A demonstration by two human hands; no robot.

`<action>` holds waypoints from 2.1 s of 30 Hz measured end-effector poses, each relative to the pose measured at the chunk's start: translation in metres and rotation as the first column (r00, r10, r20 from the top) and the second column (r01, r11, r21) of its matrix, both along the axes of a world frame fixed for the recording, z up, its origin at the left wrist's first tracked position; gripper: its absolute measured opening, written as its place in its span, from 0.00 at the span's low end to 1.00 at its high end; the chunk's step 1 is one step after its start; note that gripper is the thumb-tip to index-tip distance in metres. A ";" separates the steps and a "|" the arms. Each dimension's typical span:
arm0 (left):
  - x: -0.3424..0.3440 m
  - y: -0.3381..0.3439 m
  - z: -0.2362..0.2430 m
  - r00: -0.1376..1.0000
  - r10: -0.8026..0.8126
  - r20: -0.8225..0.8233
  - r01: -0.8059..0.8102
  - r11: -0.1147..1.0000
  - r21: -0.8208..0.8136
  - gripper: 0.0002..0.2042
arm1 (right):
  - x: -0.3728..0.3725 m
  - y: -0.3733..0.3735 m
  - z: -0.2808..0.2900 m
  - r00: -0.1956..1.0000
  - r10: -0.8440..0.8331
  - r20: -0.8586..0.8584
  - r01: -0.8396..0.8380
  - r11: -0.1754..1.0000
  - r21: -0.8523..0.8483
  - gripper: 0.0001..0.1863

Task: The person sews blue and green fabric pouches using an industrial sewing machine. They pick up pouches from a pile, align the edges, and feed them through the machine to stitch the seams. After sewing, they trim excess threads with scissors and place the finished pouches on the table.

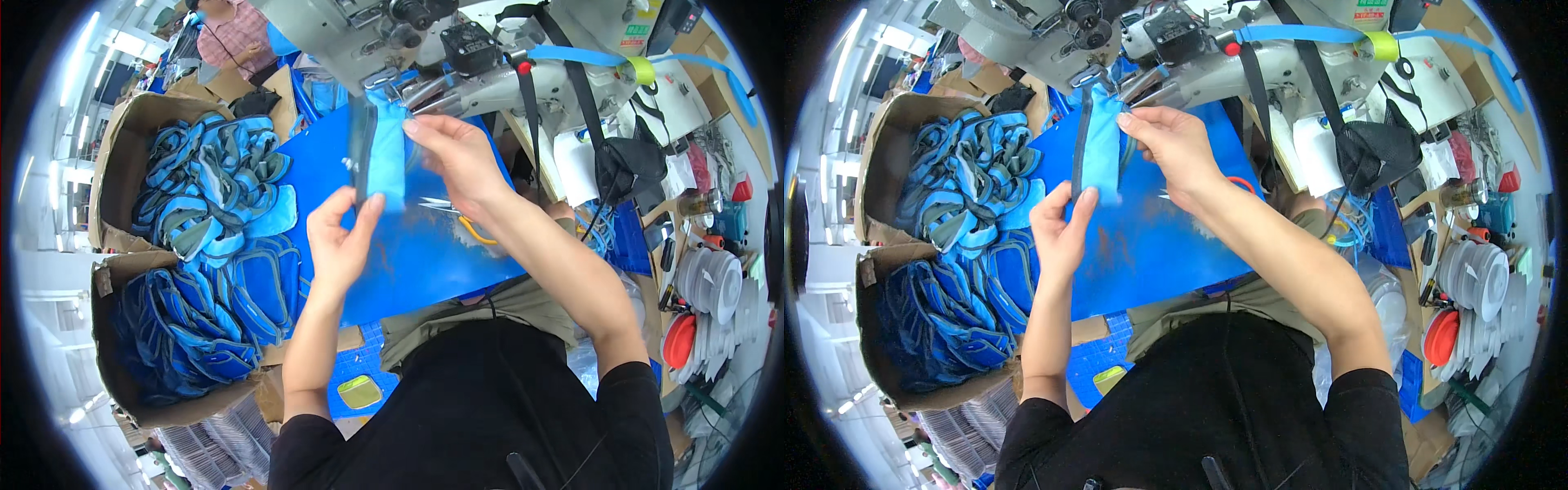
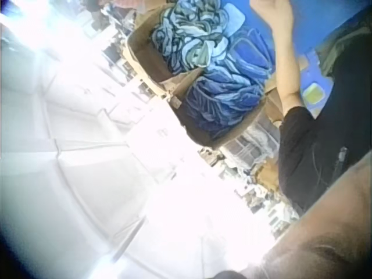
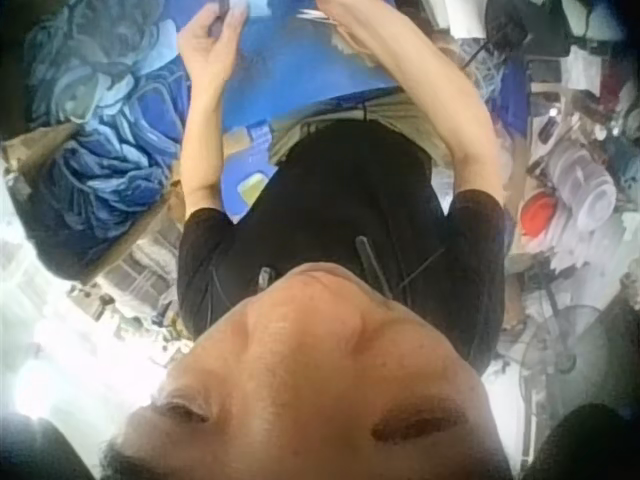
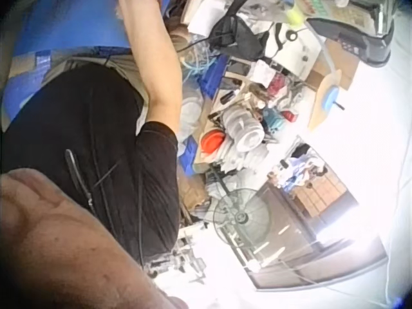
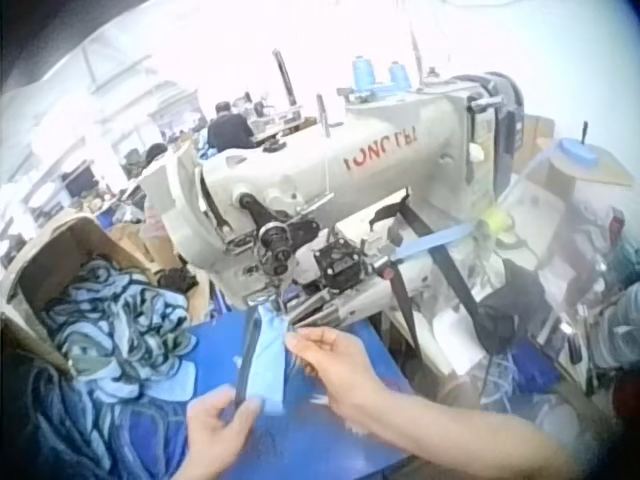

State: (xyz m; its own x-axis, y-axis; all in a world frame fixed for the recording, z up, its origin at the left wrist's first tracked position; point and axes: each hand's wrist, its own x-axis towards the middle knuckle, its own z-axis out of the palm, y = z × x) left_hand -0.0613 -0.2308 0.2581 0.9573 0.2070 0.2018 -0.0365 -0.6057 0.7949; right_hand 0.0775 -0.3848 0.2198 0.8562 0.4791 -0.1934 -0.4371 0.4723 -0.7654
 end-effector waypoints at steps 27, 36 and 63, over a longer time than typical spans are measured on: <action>0.083 0.007 -0.010 0.679 -0.347 0.647 -0.200 0.761 0.618 0.20 | -0.075 -0.054 0.016 0.966 0.211 0.151 -0.215 0.976 0.014 0.19; 0.080 0.009 0.002 0.791 -0.209 0.575 -0.062 0.908 0.415 0.11 | -0.071 -0.039 -0.006 0.857 -0.041 0.514 0.104 0.990 -0.093 0.14; 0.083 0.004 0.005 0.693 -0.523 0.496 -0.048 0.654 0.755 0.14 | -0.018 0.006 -0.026 0.761 -0.232 0.606 0.373 0.921 -0.115 0.10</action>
State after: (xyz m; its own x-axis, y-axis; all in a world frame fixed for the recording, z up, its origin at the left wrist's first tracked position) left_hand 0.0221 -0.2270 0.2635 0.5087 -0.4754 0.7177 -0.5681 -0.8118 -0.1350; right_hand 0.0597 -0.3789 0.1934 0.9327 0.1819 0.3114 0.2499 0.2966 -0.9217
